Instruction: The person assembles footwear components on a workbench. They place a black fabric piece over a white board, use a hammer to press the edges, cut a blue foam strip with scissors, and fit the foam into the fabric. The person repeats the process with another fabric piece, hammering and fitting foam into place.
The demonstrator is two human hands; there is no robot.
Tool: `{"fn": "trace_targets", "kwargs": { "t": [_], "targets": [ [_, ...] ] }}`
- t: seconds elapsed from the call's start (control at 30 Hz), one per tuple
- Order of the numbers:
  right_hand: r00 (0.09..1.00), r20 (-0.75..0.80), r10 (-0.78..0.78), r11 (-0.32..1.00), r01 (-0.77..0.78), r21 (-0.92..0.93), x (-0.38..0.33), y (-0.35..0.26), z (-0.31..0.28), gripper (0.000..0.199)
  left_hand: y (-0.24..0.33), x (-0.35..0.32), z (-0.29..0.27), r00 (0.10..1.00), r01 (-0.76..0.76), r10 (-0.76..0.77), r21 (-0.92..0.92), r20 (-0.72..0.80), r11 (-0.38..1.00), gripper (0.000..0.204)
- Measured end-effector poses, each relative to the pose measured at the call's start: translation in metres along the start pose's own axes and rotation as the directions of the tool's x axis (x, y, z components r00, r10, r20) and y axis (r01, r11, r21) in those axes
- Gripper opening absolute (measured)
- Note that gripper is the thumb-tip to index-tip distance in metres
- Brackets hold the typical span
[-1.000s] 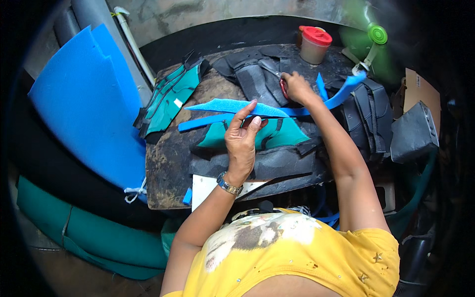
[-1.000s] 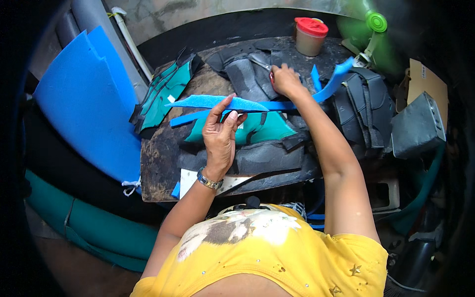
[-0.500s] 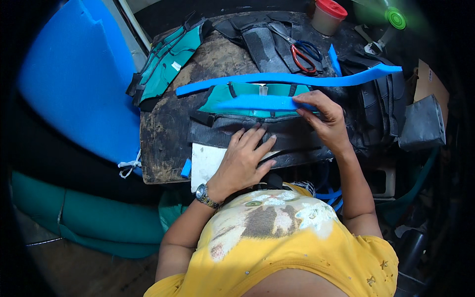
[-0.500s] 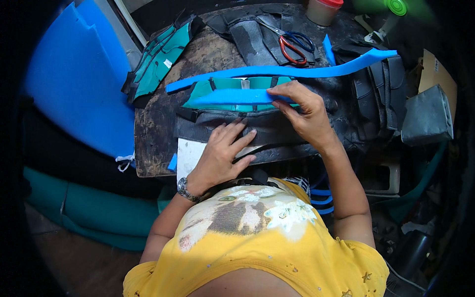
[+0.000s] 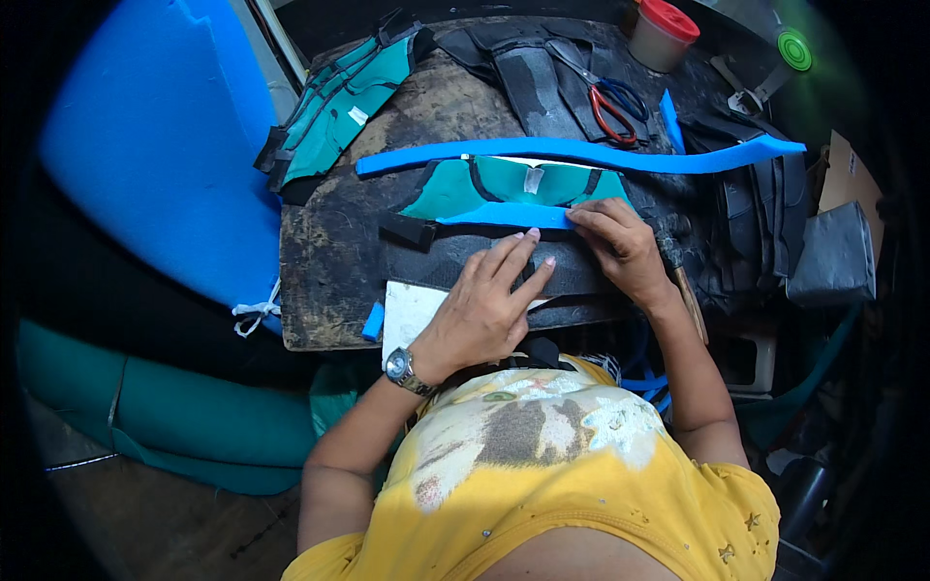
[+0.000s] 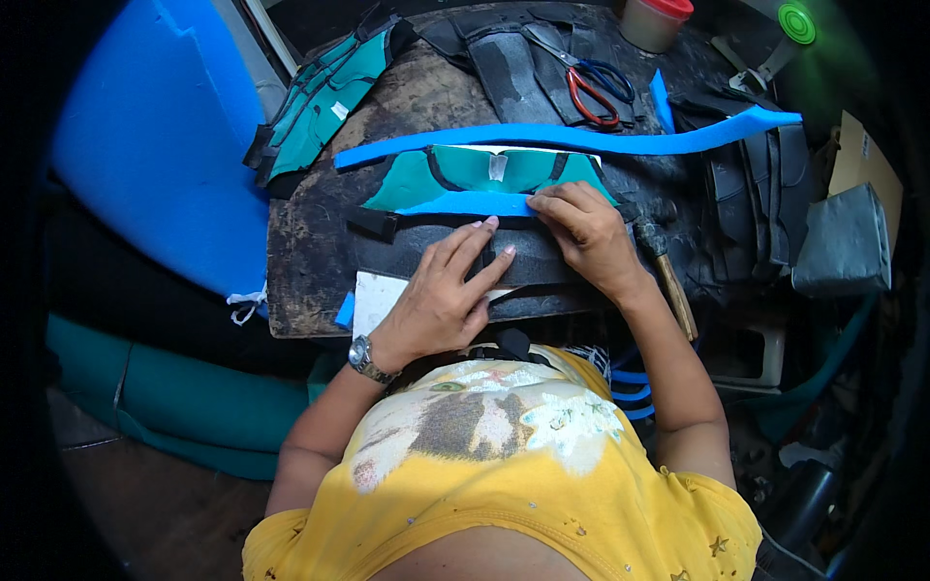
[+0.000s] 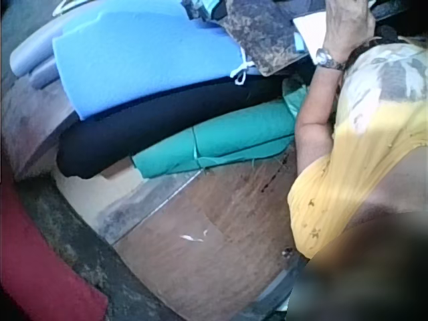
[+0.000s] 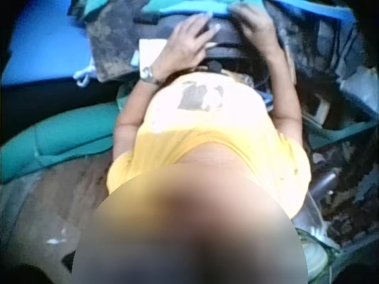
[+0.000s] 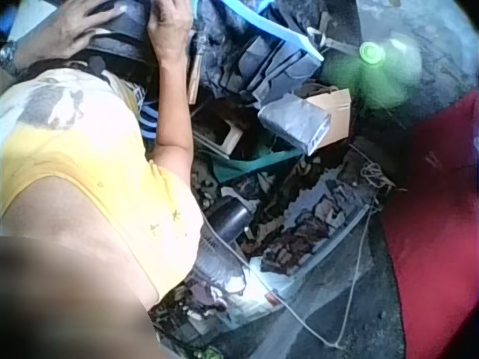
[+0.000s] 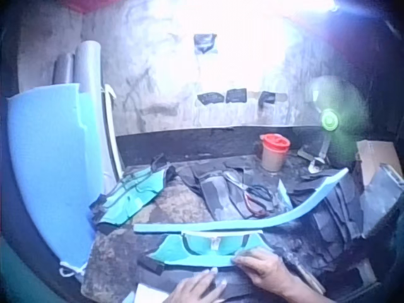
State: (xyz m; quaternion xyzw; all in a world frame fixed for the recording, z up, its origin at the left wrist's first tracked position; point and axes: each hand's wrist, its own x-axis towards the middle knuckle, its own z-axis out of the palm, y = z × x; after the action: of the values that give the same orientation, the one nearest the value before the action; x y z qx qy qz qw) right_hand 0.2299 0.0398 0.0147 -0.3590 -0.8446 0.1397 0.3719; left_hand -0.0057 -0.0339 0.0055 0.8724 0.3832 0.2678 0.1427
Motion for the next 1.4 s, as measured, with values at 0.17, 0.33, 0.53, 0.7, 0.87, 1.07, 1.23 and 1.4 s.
{"fn": "trace_targets", "kwargs": {
  "t": [0.17, 0.33, 0.53, 0.7, 0.87, 1.07, 1.23, 1.4],
  "targets": [
    [0.998, 0.069, 0.005, 0.997, 0.0, -0.083, 0.0, 0.0, 0.0, 0.028, -0.011, 0.01, -0.012, 0.994, -0.096, 0.085, 0.194, 0.064, 0.976, 0.068],
    [0.998, 0.04, 0.054, 0.998, -0.054, 0.02, 0.002, 0.002, 0.001, 0.021, -0.02, 0.02, -0.017, 0.988, -0.108, 0.083, 0.197, 0.13, 0.974, 0.073],
    [0.796, -0.496, 0.347, 0.936, -0.258, 0.241, 0.002, 0.004, -0.033, 0.016, -0.023, 0.026, -0.02, 0.984, -0.139, 0.108, 0.23, 0.143, 0.963, 0.069],
    [0.939, -0.287, -0.191, 0.977, 0.154, -0.147, -0.005, -0.029, -0.034, 0.034, -0.026, 0.031, -0.02, 0.977, -0.183, 0.143, 0.281, 0.155, 0.942, 0.066],
    [0.972, 0.22, -0.083, 0.963, 0.135, -0.234, -0.002, -0.037, 0.017, 0.046, -0.039, 0.034, -0.023, 0.953, -0.263, 0.215, 0.234, 0.213, 0.936, 0.058],
    [0.966, 0.257, -0.034, 0.908, 0.137, -0.396, 0.002, -0.017, 0.024, 0.077, -0.065, 0.048, -0.022, 0.945, -0.32, 0.301, 0.166, 0.131, 0.933, 0.042],
    [0.967, 0.256, -0.002, 0.929, 0.096, -0.358, 0.011, -0.011, 0.021, 0.035, -0.064, 0.064, -0.026, 0.973, -0.207, 0.201, 0.049, 0.114, 0.977, 0.03],
    [0.937, 0.293, 0.19, 0.977, -0.151, -0.152, 0.019, -0.011, 0.009, 0.029, -0.053, 0.068, -0.038, 0.967, -0.054, 0.079, -0.107, 0.241, 0.993, 0.031]
  ]
}}
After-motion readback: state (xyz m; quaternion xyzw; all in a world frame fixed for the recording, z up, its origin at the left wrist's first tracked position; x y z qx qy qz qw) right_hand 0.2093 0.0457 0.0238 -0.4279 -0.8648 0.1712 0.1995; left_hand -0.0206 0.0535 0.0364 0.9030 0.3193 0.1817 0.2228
